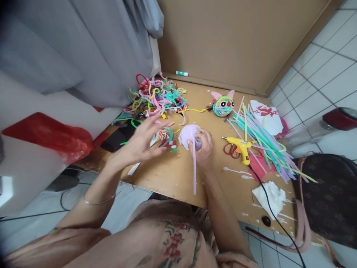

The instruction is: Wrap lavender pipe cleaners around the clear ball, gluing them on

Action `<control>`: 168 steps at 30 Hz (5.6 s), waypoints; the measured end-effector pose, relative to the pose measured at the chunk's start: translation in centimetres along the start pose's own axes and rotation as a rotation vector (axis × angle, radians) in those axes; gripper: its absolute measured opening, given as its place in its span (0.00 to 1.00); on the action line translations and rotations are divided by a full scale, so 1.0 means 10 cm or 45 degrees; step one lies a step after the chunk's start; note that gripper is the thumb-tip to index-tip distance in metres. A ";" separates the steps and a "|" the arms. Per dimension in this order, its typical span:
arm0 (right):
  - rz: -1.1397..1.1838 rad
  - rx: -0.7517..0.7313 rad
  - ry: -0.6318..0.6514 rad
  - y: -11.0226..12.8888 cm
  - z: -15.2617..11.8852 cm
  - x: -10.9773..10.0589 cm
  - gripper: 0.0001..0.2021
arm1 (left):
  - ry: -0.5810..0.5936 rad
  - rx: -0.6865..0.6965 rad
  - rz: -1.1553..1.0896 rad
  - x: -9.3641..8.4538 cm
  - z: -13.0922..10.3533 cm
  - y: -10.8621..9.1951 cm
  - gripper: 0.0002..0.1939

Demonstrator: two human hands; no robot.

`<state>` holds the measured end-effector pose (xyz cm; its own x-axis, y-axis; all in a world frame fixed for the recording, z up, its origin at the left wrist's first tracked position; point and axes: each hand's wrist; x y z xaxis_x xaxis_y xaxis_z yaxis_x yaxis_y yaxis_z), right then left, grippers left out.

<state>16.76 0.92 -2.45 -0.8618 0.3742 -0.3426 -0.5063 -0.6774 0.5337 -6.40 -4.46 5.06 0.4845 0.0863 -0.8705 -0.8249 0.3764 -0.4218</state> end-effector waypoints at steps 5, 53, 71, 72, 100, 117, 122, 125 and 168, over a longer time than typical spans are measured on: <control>-0.006 -0.003 0.018 0.00 0.00 -0.03 0.07 | 0.006 0.302 -0.325 0.49 0.38 -0.20 0.41; 0.132 0.167 -0.107 0.11 -0.03 -0.01 0.16 | -0.262 0.437 -0.458 0.97 0.54 0.01 0.28; -0.018 0.126 -0.112 0.19 0.00 -0.09 0.05 | -0.277 0.434 -0.535 0.94 0.54 0.01 0.31; -0.013 0.140 -0.117 0.19 0.00 -0.08 0.05 | -0.283 0.427 -0.550 0.95 0.54 0.01 0.32; 0.045 0.152 -0.077 0.20 -0.01 -0.07 0.06 | -0.263 0.393 -0.417 0.97 0.55 0.02 0.39; 0.056 0.151 -0.069 0.23 -0.03 -0.08 0.05 | -0.247 0.368 -0.471 0.93 0.53 -0.03 0.39; 0.043 0.134 -0.056 0.25 -0.04 -0.11 0.04 | -0.253 0.389 -0.471 0.94 0.54 -0.05 0.39; 0.032 0.174 -0.058 0.26 -0.04 -0.13 0.03 | -0.266 0.380 -0.478 0.95 0.54 -0.07 0.39; 0.048 0.172 -0.120 0.28 -0.07 -0.04 0.04 | -0.310 0.329 -0.510 0.98 0.45 -0.02 0.40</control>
<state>15.72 -1.55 -1.34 -0.8764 0.4118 -0.2498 -0.4675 -0.6031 0.6463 -0.17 0.46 -2.28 0.8255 0.0893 -0.5572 -0.4779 0.6359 -0.6060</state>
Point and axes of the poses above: each hand's wrist, its own z-axis towards the middle knuckle, its own x-axis out of the palm, y = z × x, and after that the axes turned 3 degrees about -z, right-handed
